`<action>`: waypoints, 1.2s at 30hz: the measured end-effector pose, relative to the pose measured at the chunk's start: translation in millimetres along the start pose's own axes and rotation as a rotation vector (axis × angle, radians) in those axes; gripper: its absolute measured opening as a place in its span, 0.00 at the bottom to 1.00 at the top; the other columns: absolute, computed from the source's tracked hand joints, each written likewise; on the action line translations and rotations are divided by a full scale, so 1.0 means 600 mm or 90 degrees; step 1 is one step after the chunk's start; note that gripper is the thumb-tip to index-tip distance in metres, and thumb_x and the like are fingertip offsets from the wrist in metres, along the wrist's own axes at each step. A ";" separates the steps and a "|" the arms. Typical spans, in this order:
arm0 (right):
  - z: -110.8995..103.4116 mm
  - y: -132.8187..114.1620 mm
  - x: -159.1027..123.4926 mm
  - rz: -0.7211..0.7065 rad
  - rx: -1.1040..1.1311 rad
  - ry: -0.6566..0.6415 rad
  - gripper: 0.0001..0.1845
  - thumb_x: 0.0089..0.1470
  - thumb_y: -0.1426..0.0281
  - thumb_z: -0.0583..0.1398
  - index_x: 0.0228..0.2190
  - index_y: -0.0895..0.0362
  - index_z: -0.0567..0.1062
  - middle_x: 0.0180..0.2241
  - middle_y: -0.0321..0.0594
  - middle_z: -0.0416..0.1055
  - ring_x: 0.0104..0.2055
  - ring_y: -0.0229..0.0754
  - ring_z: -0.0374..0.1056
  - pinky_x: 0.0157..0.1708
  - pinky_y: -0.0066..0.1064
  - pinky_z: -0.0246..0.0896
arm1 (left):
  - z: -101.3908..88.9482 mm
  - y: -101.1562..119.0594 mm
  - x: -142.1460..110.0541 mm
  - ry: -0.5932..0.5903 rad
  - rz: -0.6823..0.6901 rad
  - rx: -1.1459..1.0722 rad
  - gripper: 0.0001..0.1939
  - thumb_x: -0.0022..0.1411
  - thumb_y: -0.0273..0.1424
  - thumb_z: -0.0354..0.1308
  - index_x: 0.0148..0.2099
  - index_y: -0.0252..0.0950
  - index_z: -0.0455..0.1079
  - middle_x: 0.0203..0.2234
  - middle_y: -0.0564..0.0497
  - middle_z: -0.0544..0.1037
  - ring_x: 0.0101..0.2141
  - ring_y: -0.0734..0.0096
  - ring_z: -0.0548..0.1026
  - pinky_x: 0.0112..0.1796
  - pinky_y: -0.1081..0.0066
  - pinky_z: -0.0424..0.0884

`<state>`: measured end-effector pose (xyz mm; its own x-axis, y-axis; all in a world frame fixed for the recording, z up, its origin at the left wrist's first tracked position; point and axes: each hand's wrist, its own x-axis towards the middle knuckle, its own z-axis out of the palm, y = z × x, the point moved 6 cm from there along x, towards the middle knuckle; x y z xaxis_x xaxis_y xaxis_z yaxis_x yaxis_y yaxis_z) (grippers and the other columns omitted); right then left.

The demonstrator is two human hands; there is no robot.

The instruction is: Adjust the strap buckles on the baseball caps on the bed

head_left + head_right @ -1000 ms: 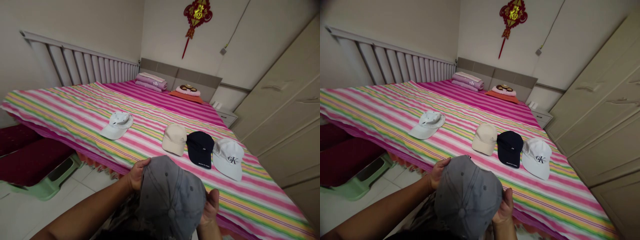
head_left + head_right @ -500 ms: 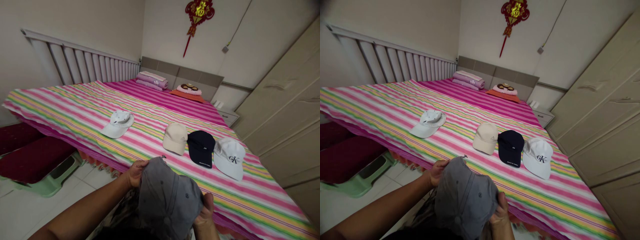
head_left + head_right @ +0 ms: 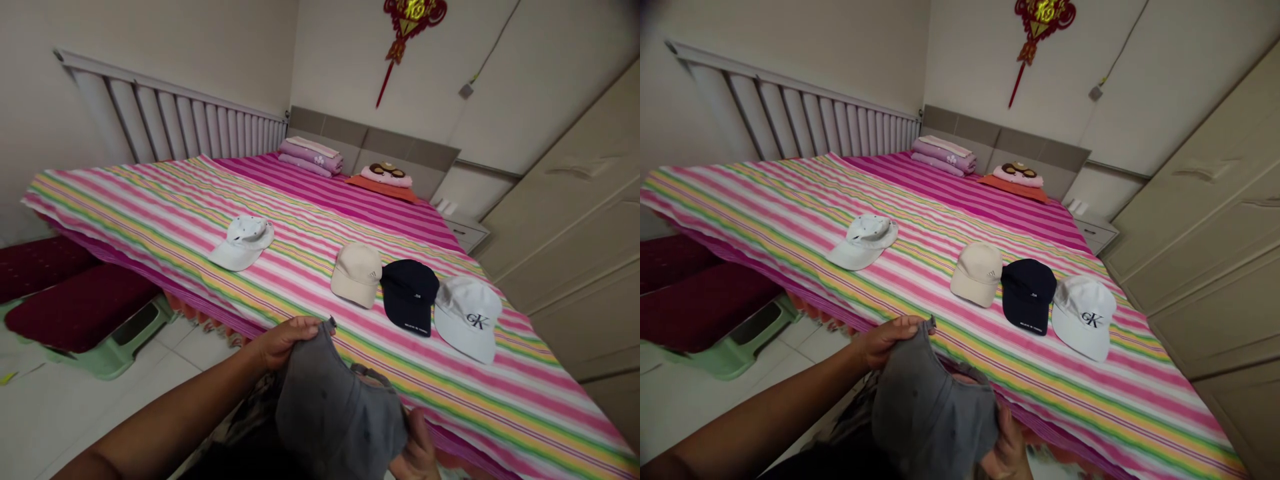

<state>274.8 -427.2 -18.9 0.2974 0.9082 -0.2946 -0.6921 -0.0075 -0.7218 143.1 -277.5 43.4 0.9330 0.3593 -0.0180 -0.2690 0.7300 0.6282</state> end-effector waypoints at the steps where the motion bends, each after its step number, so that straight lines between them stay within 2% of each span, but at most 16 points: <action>1: 0.016 0.000 -0.003 0.025 0.011 -0.022 0.33 0.31 0.44 0.60 0.33 0.56 0.77 0.35 0.52 0.75 0.44 0.57 0.68 0.48 0.48 0.56 | 0.001 0.001 0.000 0.017 0.003 0.018 0.12 0.47 0.27 0.61 0.37 0.27 0.73 0.25 0.47 0.77 0.24 0.75 0.73 0.29 0.77 0.66; 3: 0.046 -0.003 -0.008 0.064 0.039 -0.065 0.37 0.34 0.43 0.58 0.38 0.58 0.75 0.39 0.53 0.74 0.44 0.56 0.67 0.48 0.48 0.56 | 0.005 0.005 -0.001 0.036 0.011 0.045 0.10 0.44 0.25 0.62 0.33 0.28 0.73 0.25 0.46 0.77 0.24 0.74 0.73 0.29 0.77 0.67; 6: 0.064 -0.017 -0.009 0.062 0.056 -0.080 0.31 0.38 0.46 0.58 0.37 0.57 0.76 0.36 0.49 0.75 0.40 0.52 0.69 0.43 0.43 0.61 | 0.014 0.008 -0.004 0.041 0.020 0.062 0.09 0.41 0.26 0.64 0.30 0.28 0.71 0.23 0.46 0.76 0.22 0.74 0.72 0.25 0.78 0.66; 10: 0.056 -0.032 0.002 0.050 0.098 -0.034 0.24 0.39 0.54 0.63 0.37 0.54 0.75 0.32 0.41 0.75 0.33 0.43 0.70 0.34 0.34 0.65 | 0.020 0.007 -0.009 0.048 0.024 0.071 0.09 0.45 0.30 0.63 0.30 0.29 0.70 0.20 0.48 0.75 0.18 0.77 0.70 0.21 0.79 0.64; 13: 0.049 -0.043 0.010 0.028 0.138 0.014 0.19 0.38 0.62 0.66 0.36 0.52 0.75 0.24 0.34 0.73 0.27 0.36 0.68 0.29 0.27 0.64 | 0.021 0.005 -0.009 0.052 0.027 0.074 0.10 0.45 0.31 0.64 0.28 0.29 0.70 0.20 0.48 0.75 0.17 0.79 0.69 0.20 0.80 0.63; 16: 0.042 -0.061 0.016 -0.016 0.139 0.059 0.17 0.36 0.68 0.68 0.34 0.52 0.76 0.20 0.30 0.70 0.23 0.33 0.65 0.23 0.24 0.62 | 0.026 0.004 -0.006 0.046 0.017 0.090 0.12 0.43 0.32 0.65 0.28 0.28 0.70 0.19 0.49 0.74 0.17 0.79 0.68 0.19 0.80 0.63; 18: 0.038 -0.072 0.018 -0.026 0.132 0.084 0.17 0.34 0.68 0.68 0.32 0.54 0.76 0.20 0.30 0.70 0.22 0.33 0.65 0.23 0.24 0.62 | 0.032 0.004 -0.005 0.039 0.008 0.108 0.13 0.43 0.33 0.66 0.27 0.27 0.70 0.19 0.49 0.74 0.18 0.79 0.68 0.19 0.80 0.63; 21: 0.042 -0.088 0.019 -0.039 0.122 0.104 0.18 0.37 0.60 0.66 0.32 0.56 0.76 0.22 0.34 0.72 0.23 0.35 0.66 0.25 0.27 0.64 | 0.037 0.005 -0.004 0.036 0.011 0.116 0.13 0.42 0.33 0.66 0.27 0.27 0.70 0.19 0.49 0.74 0.18 0.79 0.68 0.20 0.80 0.63; 25: 0.063 -0.101 0.011 -0.049 0.076 0.078 0.27 0.39 0.50 0.62 0.35 0.58 0.76 0.34 0.45 0.75 0.33 0.43 0.70 0.31 0.34 0.66 | 0.033 0.004 -0.005 0.049 0.018 0.099 0.12 0.44 0.32 0.65 0.28 0.29 0.70 0.19 0.50 0.74 0.17 0.80 0.68 0.19 0.80 0.62; 27: 0.071 -0.100 0.007 -0.030 0.039 0.066 0.26 0.39 0.52 0.63 0.36 0.58 0.75 0.38 0.48 0.74 0.35 0.44 0.70 0.32 0.35 0.66 | 0.029 0.004 -0.006 0.051 0.022 0.099 0.10 0.46 0.31 0.64 0.28 0.29 0.69 0.19 0.50 0.74 0.17 0.80 0.68 0.19 0.80 0.62; 29: 0.072 -0.096 0.003 -0.009 -0.018 0.075 0.24 0.38 0.58 0.66 0.37 0.59 0.75 0.37 0.48 0.75 0.34 0.44 0.70 0.31 0.33 0.66 | 0.027 0.004 -0.006 0.058 0.025 0.099 0.09 0.46 0.31 0.64 0.28 0.29 0.69 0.19 0.50 0.74 0.18 0.80 0.68 0.20 0.80 0.63; 32: 0.068 -0.095 0.001 -0.002 -0.087 0.096 0.20 0.35 0.68 0.69 0.35 0.59 0.75 0.32 0.44 0.75 0.29 0.39 0.70 0.26 0.26 0.65 | 0.025 0.003 -0.005 0.074 0.019 0.099 0.10 0.46 0.31 0.64 0.28 0.29 0.69 0.19 0.50 0.74 0.17 0.80 0.68 0.19 0.81 0.62; 36: 0.080 -0.102 0.003 -0.022 -0.095 0.054 0.16 0.33 0.70 0.69 0.29 0.59 0.75 0.23 0.36 0.71 0.23 0.33 0.66 0.24 0.23 0.62 | 0.029 0.002 0.000 0.083 0.008 0.104 0.13 0.42 0.32 0.66 0.28 0.29 0.70 0.18 0.50 0.74 0.17 0.81 0.67 0.19 0.81 0.61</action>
<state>286.3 -405.2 54.9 0.3786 0.8702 -0.3153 -0.5770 -0.0444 -0.8155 146.8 -286.9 57.7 0.8879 0.4483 -0.1037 -0.2281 0.6246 0.7469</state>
